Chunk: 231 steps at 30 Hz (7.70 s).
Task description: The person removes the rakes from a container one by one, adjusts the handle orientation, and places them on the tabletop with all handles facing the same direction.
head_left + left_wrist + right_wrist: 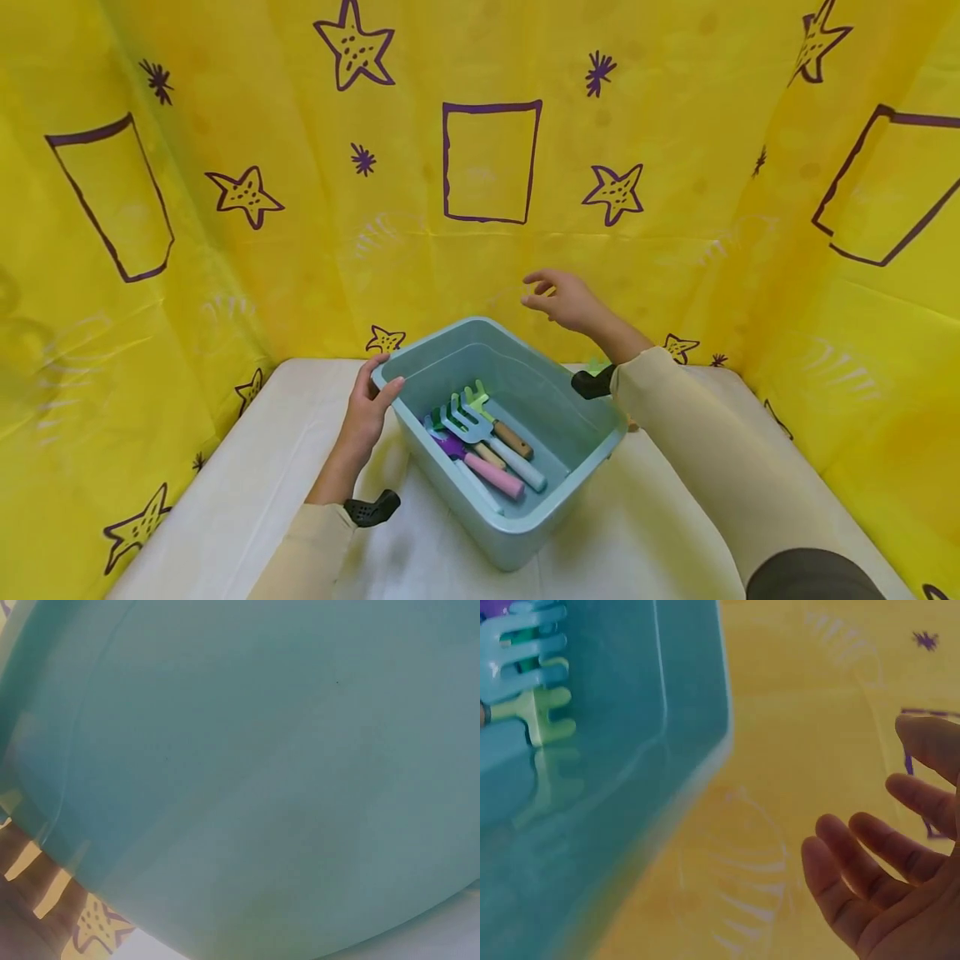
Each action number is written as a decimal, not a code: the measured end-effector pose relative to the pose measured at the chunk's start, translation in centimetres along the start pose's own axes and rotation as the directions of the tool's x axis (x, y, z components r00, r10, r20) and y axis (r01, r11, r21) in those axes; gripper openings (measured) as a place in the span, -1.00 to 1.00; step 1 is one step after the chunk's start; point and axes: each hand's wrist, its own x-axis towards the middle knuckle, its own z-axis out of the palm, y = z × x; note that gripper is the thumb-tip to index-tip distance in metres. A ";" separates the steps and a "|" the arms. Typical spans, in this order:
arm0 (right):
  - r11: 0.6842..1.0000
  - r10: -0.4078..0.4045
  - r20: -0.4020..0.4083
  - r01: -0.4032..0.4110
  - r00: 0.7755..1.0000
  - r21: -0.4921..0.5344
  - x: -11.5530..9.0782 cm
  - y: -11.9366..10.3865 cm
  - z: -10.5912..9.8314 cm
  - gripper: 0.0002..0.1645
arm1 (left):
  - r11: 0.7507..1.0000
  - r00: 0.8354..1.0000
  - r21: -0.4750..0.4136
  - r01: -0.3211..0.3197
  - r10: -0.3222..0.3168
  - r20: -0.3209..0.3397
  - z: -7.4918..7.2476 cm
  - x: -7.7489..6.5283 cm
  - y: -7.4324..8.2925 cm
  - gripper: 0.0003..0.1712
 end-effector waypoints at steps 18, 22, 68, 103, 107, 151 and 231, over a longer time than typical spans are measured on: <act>0.989 -0.002 0.323 -0.047 0.946 0.143 0.5 -0.8 8.9 -0.44 | 0.999 0.999 -0.044 -0.031 0.031 -0.011 0.0 0.2 0.0 -0.35; 0.988 0.025 0.326 -0.073 0.945 0.136 0.4 0.1 10.1 -0.46 | 0.998 1.000 -0.050 -0.030 0.029 -0.008 0.0 0.2 0.0 -0.35; 0.828 0.469 0.802 -0.500 0.371 -0.253 -0.9 2.6 13.0 -0.51 | 1.000 1.000 -0.017 0.001 -0.001 -0.022 0.1 0.2 0.1 -0.31; 0.932 0.281 0.603 -0.362 0.747 0.014 -1.1 2.0 10.9 -0.70 | 1.000 1.000 0.009 0.009 -0.008 -0.029 -0.2 0.1 0.0 -0.32; 0.953 0.249 0.569 -0.302 0.784 -0.002 -1.0 1.6 10.0 -0.77 | 1.000 1.000 -0.011 0.003 -0.003 -0.012 -0.1 0.3 0.2 -0.31; 0.923 0.246 0.076 -0.258 0.966 0.284 -12.1 9.2 -1.9 -0.74 | 0.999 0.999 0.032 -0.032 0.033 -0.021 0.3 0.0 -0.1 -0.38; 0.876 0.357 -0.130 -0.380 0.925 -0.297 -17.2 23.3 1.1 -0.54 | 0.998 1.000 0.055 0.002 -0.002 0.001 0.6 -1.4 3.2 -0.35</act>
